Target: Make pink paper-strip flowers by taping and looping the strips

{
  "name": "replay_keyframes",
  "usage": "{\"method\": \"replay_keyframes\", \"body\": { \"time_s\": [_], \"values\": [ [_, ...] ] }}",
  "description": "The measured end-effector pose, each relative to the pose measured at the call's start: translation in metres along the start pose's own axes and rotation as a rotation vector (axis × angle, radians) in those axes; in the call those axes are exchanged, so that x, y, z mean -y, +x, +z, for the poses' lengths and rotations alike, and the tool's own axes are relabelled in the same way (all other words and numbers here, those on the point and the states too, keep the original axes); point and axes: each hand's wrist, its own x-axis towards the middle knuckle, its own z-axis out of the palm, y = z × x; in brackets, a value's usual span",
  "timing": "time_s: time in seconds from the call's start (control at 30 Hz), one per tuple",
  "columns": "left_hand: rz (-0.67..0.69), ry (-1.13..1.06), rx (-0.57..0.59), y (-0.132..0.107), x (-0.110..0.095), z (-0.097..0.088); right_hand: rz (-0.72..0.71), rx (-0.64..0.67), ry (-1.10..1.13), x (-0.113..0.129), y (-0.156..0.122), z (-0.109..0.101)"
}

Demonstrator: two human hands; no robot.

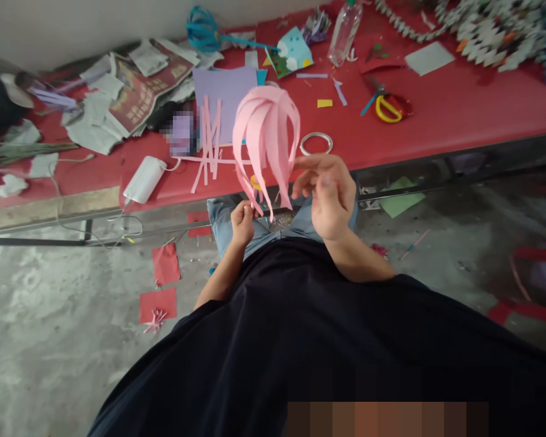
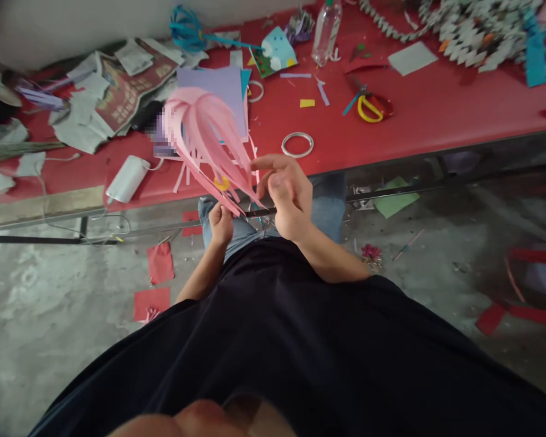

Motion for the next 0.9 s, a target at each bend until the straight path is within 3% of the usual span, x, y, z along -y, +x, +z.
{"method": "replay_keyframes", "body": {
  "time_s": [0.23,0.5,0.77,0.9],
  "values": [
    [-0.138,-0.168,-0.007,-0.003,0.012,0.008,0.117,0.174,0.099,0.016,-0.006,-0.002],
    [-0.240,-0.292,0.048,-0.014,-0.004,0.016,-0.012,0.003,0.070,0.020,-0.007,-0.002],
    [-0.297,-0.377,0.101,-0.018,-0.008,0.022,0.048,0.054,0.051,0.014,-0.012,-0.001],
    [-0.327,-0.420,0.115,-0.020,-0.013,0.024,0.051,0.174,-0.055,0.016,-0.015,0.005]
  ]
}}
